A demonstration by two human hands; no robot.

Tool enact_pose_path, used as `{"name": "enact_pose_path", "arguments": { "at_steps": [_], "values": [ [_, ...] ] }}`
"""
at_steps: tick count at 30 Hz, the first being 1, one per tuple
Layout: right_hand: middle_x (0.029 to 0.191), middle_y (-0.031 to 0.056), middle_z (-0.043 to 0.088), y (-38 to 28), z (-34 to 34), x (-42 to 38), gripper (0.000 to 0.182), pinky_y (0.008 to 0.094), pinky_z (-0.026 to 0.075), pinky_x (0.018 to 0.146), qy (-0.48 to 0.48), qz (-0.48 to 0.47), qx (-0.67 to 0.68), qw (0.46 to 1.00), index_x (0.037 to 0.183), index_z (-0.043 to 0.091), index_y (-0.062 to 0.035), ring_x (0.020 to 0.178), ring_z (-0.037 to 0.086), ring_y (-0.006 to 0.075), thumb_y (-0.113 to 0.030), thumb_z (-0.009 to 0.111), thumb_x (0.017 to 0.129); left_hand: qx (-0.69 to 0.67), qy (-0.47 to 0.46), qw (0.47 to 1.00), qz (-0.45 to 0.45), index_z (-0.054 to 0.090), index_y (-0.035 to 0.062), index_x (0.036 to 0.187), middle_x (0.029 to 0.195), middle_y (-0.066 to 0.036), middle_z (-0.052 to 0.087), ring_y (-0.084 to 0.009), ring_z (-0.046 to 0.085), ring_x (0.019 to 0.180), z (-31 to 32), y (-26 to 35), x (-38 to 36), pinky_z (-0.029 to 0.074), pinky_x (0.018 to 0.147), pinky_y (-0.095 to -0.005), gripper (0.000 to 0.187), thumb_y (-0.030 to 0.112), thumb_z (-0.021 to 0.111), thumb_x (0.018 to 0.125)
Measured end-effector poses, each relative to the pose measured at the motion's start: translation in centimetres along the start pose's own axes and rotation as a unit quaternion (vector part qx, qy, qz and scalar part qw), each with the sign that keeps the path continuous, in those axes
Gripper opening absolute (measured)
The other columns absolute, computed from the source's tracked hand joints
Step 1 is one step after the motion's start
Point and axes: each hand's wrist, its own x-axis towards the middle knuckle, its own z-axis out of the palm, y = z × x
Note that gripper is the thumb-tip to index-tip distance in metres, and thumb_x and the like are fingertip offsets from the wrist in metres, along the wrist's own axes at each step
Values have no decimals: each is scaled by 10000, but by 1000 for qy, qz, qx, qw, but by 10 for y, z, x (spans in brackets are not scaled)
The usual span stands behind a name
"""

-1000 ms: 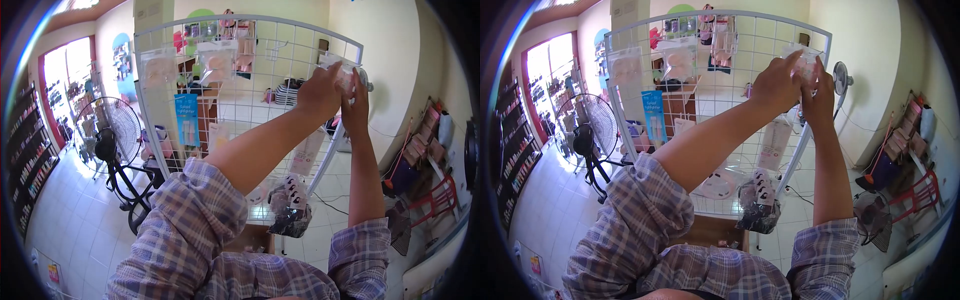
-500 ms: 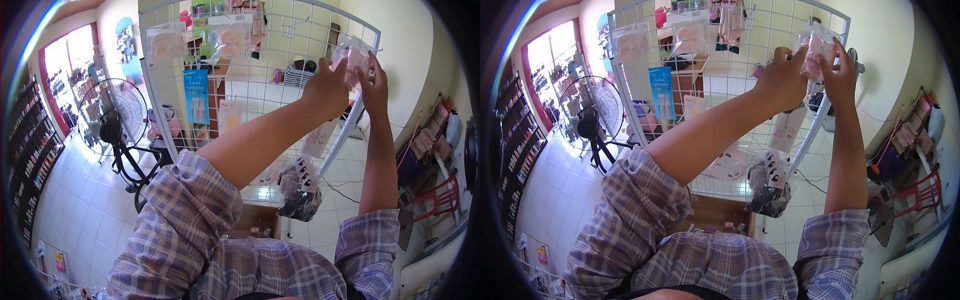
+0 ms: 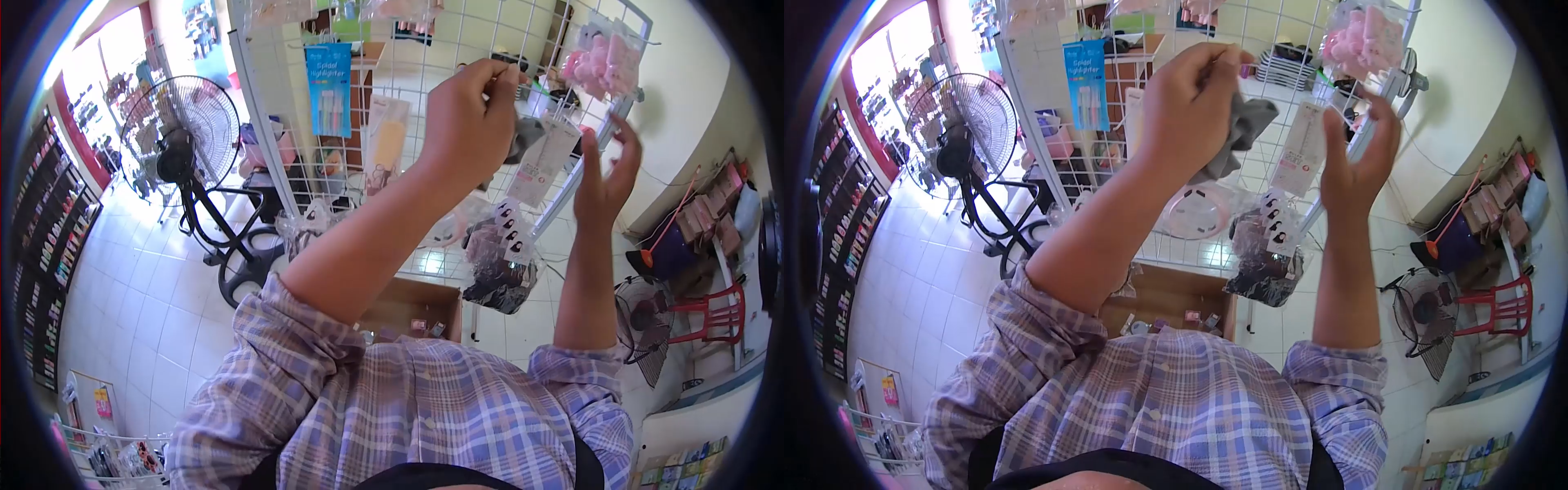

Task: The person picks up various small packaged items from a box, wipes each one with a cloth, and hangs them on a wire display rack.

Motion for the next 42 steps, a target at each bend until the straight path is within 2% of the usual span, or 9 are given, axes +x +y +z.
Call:
{"name": "enact_pose_path", "arguments": {
  "at_steps": [4,10,14,16,17,24,30,33,42],
  "values": [
    [1073,82,587,-19,-18,-87,317,327,385,860,-201,60,145,967,1059,567,-47,1016,524,209,-229,673,822,-35,-93,995,-26,651,6,867,613,-45,558,-76,463,578,-47,-6,-69,392,571,-227,220,221,621,903],
    [1130,51,552,-38,-11,-235,527,314,447,817,-387,446,423,688,1324,415,-89,999,534,165,-282,624,882,-316,23,736,-599,585,42,1027,802,-24,607,-150,595,705,-84,-74,-166,501,658,-272,291,276,437,938],
    [1193,45,506,-58,2,-267,622,328,481,839,-369,614,480,506,1426,278,-140,1039,530,177,-383,569,932,-345,38,710,-613,570,35,1111,897,-54,614,-152,603,810,-93,-100,-233,481,736,-276,299,242,461,923],
    [1241,52,477,-61,12,-265,553,368,488,875,-251,736,491,394,1406,313,-171,1075,531,190,-393,533,950,-34,-212,931,-296,528,11,1184,1051,-90,602,-165,572,987,-97,-94,-244,435,886,-287,326,210,433,943],
    [1219,52,510,-58,15,-268,454,386,505,856,-242,750,479,387,1364,365,-186,1064,554,192,-300,538,960,-144,-234,854,-442,527,3,1215,1128,-103,570,-162,513,1087,-98,-95,-243,378,964,-297,335,193,423,958],
    [962,64,604,-33,4,-270,223,350,540,740,-108,781,408,460,1155,504,-144,861,613,197,-104,530,937,-30,-236,826,-511,560,3,1178,1118,-80,584,-178,576,1024,-132,-118,-257,425,902,-305,316,198,500,937],
    [769,22,473,-2,-30,-275,212,255,415,579,-55,742,444,500,1087,523,-136,640,440,114,-302,531,955,-158,280,623,-713,585,174,834,687,61,551,-104,557,647,-222,-213,-333,402,585,-258,131,300,598,867],
    [792,28,483,-5,-46,-275,223,241,414,626,-107,706,476,513,1112,511,-130,704,461,102,-304,508,973,-44,324,573,-752,556,184,820,749,35,541,-105,537,635,-259,-236,-382,359,544,-265,127,300,593,858],
    [961,51,557,-11,-50,-301,243,261,471,759,-108,735,328,583,1176,499,-114,883,540,121,-203,547,955,183,-52,471,-861,624,102,1035,964,-37,610,-190,590,769,-274,-212,-513,406,566,-352,305,341,595,848]
  ]
}}
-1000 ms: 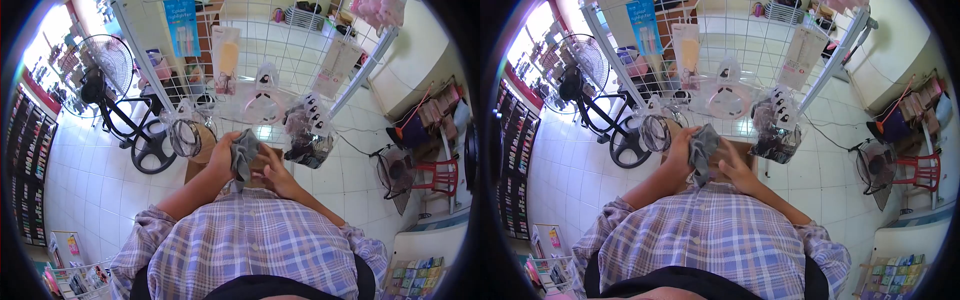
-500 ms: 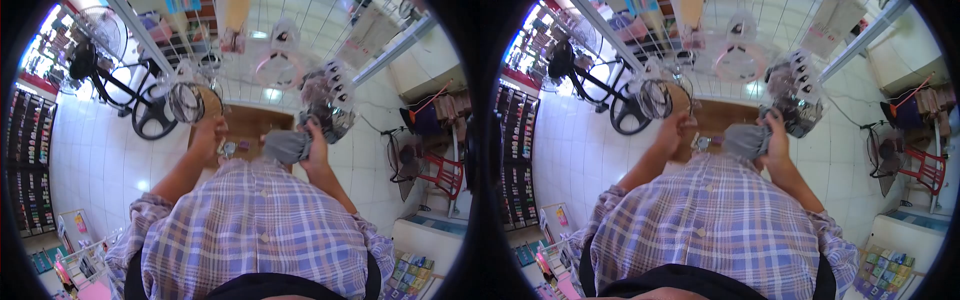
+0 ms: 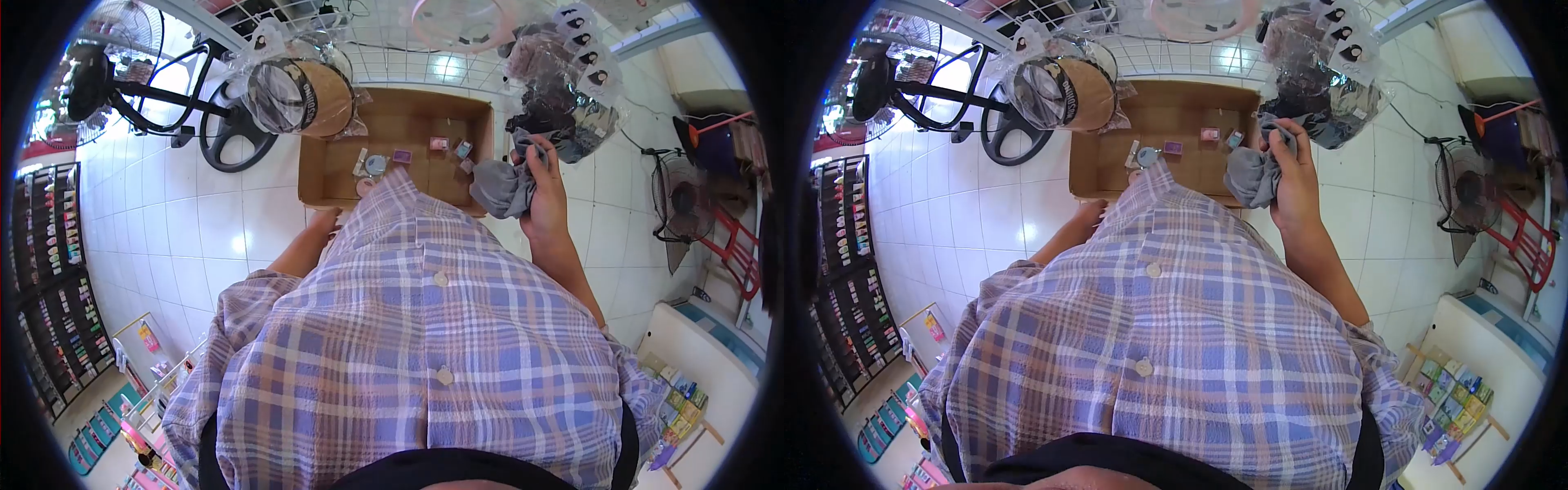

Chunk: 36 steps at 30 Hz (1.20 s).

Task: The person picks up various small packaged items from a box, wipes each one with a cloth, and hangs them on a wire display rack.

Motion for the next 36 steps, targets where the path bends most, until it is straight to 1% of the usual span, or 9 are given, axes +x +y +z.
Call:
{"name": "enact_pose_path", "arguments": {
  "at_steps": [10,12,15,18,20,24,27,29,36],
  "values": [
    [990,20,547,106,-36,27,342,249,468,787,-22,71,-132,988,1168,514,-108,894,542,100,-133,669,864,300,126,883,338,646,42,1049,1056,-192,645,-338,603,1019,24,21,26,477,882,-405,327,262,612,809],
    [1025,34,532,156,-73,32,426,276,474,791,-4,14,-304,953,1199,486,-107,907,545,136,-122,697,830,303,128,894,304,644,44,1061,1075,-198,638,-342,598,1036,31,23,18,473,895,-404,343,286,597,822],
    [1038,46,518,208,-65,36,517,298,474,802,32,139,-142,979,1243,442,-109,910,544,170,-103,713,802,354,126,892,251,636,47,1091,1101,-217,627,-345,589,1069,46,31,67,471,910,-402,383,334,558,850],
    [1035,58,527,260,-65,39,553,315,478,806,-12,145,-228,963,1271,412,-125,914,546,176,-81,702,802,572,20,790,219,627,42,1121,1134,-238,611,-359,585,1090,60,27,141,477,911,-414,427,367,496,876],
    [1040,68,535,300,-69,45,556,323,479,809,-13,186,-177,967,1272,413,-130,922,549,176,-80,703,801,243,22,968,-57,617,104,1128,1061,-117,656,-340,635,889,69,9,191,510,769,-509,438,426,595,833],
    [1023,95,565,322,-71,49,537,334,489,790,-74,247,-342,904,1284,411,-126,926,567,188,-128,696,828,231,-47,965,-113,599,128,1139,1067,-70,641,-340,620,849,87,35,165,506,723,-533,458,470,596,834],
    [1046,108,568,311,-72,41,540,334,494,787,-78,382,-287,875,1280,425,-119,941,571,194,-131,703,817,346,-71,932,-85,589,109,1121,1090,-82,647,-335,639,905,98,19,179,520,769,-481,542,534,637,787],
    [1078,121,568,312,-78,34,547,333,493,794,-71,453,-229,859,1275,437,-112,951,574,207,-133,713,803,414,139,900,-5,638,43,1128,1161,-176,634,-302,649,996,110,39,114,531,813,-380,575,441,746,726],
    [1078,91,567,308,-100,24,525,322,498,788,-42,425,-207,881,1281,434,-109,932,578,182,-101,687,821,506,-26,861,52,645,1,1104,1119,-157,658,-298,644,1005,91,-3,151,507,861,-376,692,489,813,643]
  ]
}}
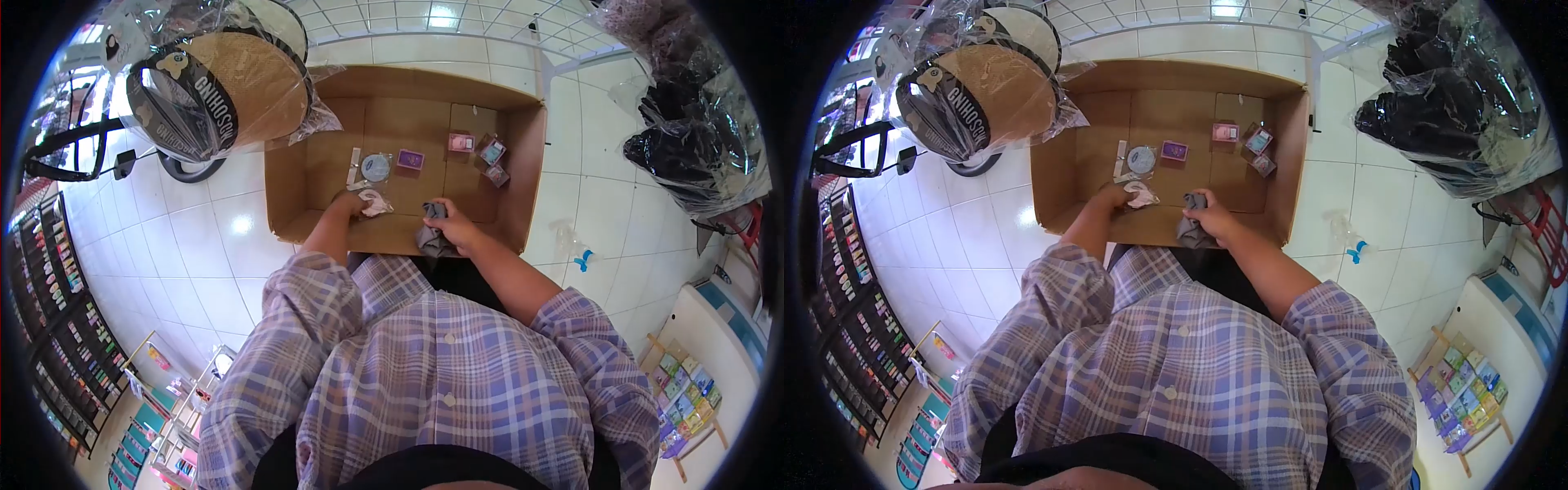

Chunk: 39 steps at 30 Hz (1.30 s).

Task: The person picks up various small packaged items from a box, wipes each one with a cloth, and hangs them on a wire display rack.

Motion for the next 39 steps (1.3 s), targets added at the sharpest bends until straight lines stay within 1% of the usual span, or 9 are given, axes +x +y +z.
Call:
{"name": "enact_pose_path", "arguments": {
  "at_steps": [3,5,9,12,16,26,33,36,39],
  "values": [
    [1076,86,568,-4,-13,6,522,316,496,790,16,-34,18,999,1282,432,-108,931,580,177,-81,677,822,-54,-143,988,-30,620,-15,1130,1161,-182,629,-295,628,1044,-26,-7,-7,498,866,-391,734,538,775,674],
    [1076,86,568,-7,-17,11,520,313,496,792,24,-46,28,998,1281,431,-107,933,580,176,-72,672,822,121,-92,986,63,626,-27,1101,1119,-193,643,-309,636,997,-44,-9,-10,493,857,-389,684,515,754,706],
    [1077,91,568,-4,-19,18,512,315,494,798,59,-39,53,996,1268,436,-103,937,581,191,-34,651,808,-9,-19,984,178,647,40,1115,1102,-178,658,-318,637,983,-58,-4,-4,476,858,-390,614,524,718,745],
    [1077,100,568,-2,-16,21,510,318,494,803,73,-25,38,996,1253,447,-95,943,582,202,-10,642,789,-258,23,956,134,639,55,1125,1103,-190,654,-313,634,996,-20,-7,59,473,864,-381,621,544,700,747],
    [1065,118,569,-3,-15,20,503,324,502,790,101,-46,-48,993,1227,465,-89,936,589,212,8,636,764,-244,184,950,66,662,68,1058,1040,-164,676,-301,644,968,7,11,78,485,844,-378,536,506,699,752],
    [1010,122,583,-13,-48,15,536,341,524,716,132,-37,87,987,1228,455,-101,851,611,229,15,639,738,-331,165,925,90,649,47,1053,1019,-138,685,-264,662,902,11,12,17,501,826,-374,395,328,718,785],
    [1073,130,580,-16,-63,17,576,371,509,764,88,-31,-109,990,1278,441,-100,902,601,254,-134,680,755,-520,-18,854,7,515,30,1185,1026,-154,629,-310,649,903,-20,40,-45,596,625,-469,377,138,663,855],
    [879,88,618,15,-57,52,349,316,493,707,105,-81,-52,990,1110,543,-68,803,594,179,-253,677,848,-472,-70,876,67,531,-13,1223,1074,-192,637,-290,653,943,-12,28,-36,575,693,-404,423,149,663,855],
    [1211,70,598,-26,-34,0,579,377,427,919,23,-103,-33,994,1291,528,-66,1067,541,211,-491,564,900,-165,60,942,286,590,-30,1147,1074,-175,655,-251,638,962,-22,29,-50,531,798,-372,463,207,736,776]
  ]
}}
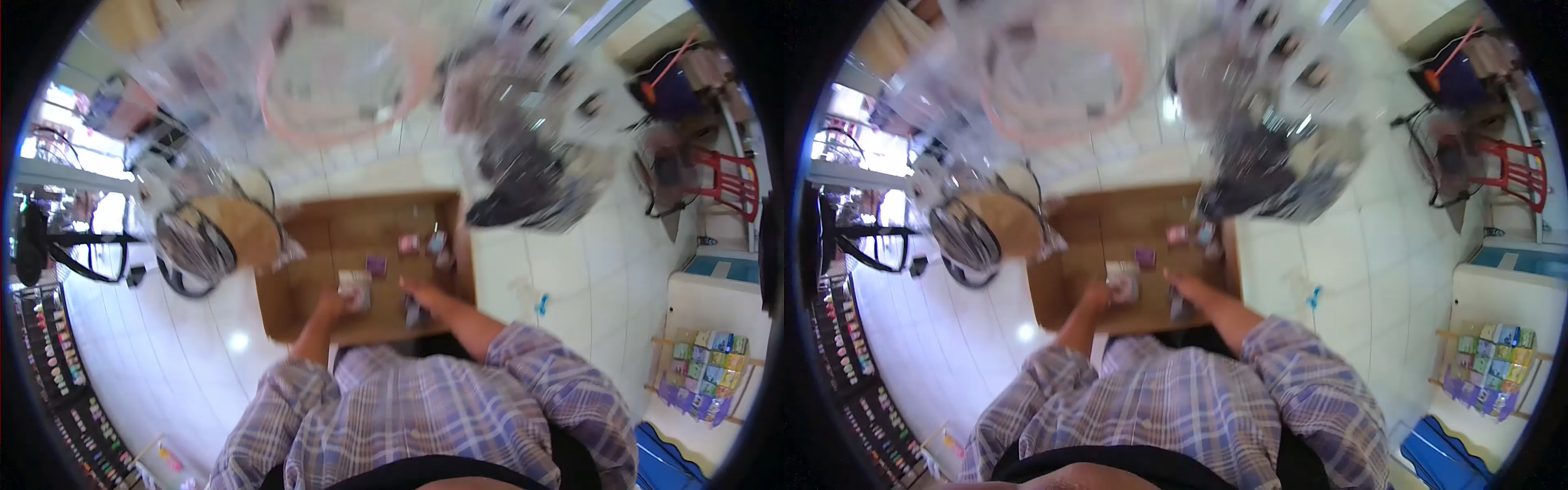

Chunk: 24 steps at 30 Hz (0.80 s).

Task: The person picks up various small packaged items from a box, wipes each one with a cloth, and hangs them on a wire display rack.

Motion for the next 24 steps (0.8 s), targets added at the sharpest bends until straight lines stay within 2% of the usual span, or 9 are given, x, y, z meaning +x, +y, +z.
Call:
{"name": "enact_pose_path", "arguments": {
  "at_steps": [1,2,4,5,7,9,15,19,24],
  "values": [
    [1259,63,569,-20,5,-15,604,390,395,969,-23,78,48,996,1316,514,-85,1139,502,213,-518,551,896,29,1,999,34,590,-25,1144,1074,-172,656,-244,636,974,-5,12,-3,525,814,-365,479,210,751,760],
    [1274,68,559,1,5,3,629,408,408,944,-5,4,-30,1000,1321,508,-89,1153,493,221,-541,549,886,59,4,996,67,590,-21,1141,1074,-169,657,-236,634,986,-11,26,-6,518,829,-358,495,214,767,743],
    [1229,69,578,-35,10,-19,635,371,437,884,-23,90,-127,988,1284,539,-76,1102,520,217,-558,558,871,-103,-13,994,-37,605,0,1149,1076,-102,663,-194,637,948,-36,77,-34,485,883,-335,423,115,721,759],
    [1197,77,584,-68,6,-38,614,350,445,857,-74,67,-216,971,1242,560,-58,1073,531,212,-541,578,863,-95,-4,995,-14,605,0,1149,1076,-102,663,-194,637,948,-49,93,-38,485,883,-335,423,115,721,759],
    [1165,85,589,-115,1,-71,594,329,453,829,-117,25,-319,940,1200,582,-41,1044,542,207,-525,597,855,-219,-189,956,51,606,-13,1134,1029,-89,673,-157,636,913,-81,129,-51,489,854,-294,421,67,744,744],
    [1097,103,589,-135,1,-92,529,297,448,829,-149,-54,-300,941,1106,610,-14,1008,551,194,-463,658,830,-196,-171,962,86,609,-11,1129,1004,-87,677,-150,633,910,-115,180,-78,489,847,-287,409,80,746,754],
    [1046,134,593,-230,0,-214,620,346,420,898,-79,-363,-336,866,1195,585,-54,945,555,237,-451,753,748,-215,-101,941,241,581,3,1141,1001,-60,654,-124,617,902,-167,330,-210,489,827,-274,389,106,734,798],
    [1194,136,558,-271,13,-277,642,357,397,954,-179,-276,-155,931,1336,447,-48,1114,519,242,-350,703,830,-236,-14,913,332,549,16,1170,1047,-41,614,-120,606,921,-173,370,-254,488,828,-283,414,139,728,818],
    [1174,115,581,-299,36,-300,577,330,423,937,-198,-249,-84,944,1335,430,-41,1076,543,206,-262,678,863,-235,106,893,370,595,13,1123,1028,-56,632,-125,610,914,-175,382,-281,504,792,-281,369,155,737,813]
  ]
}}
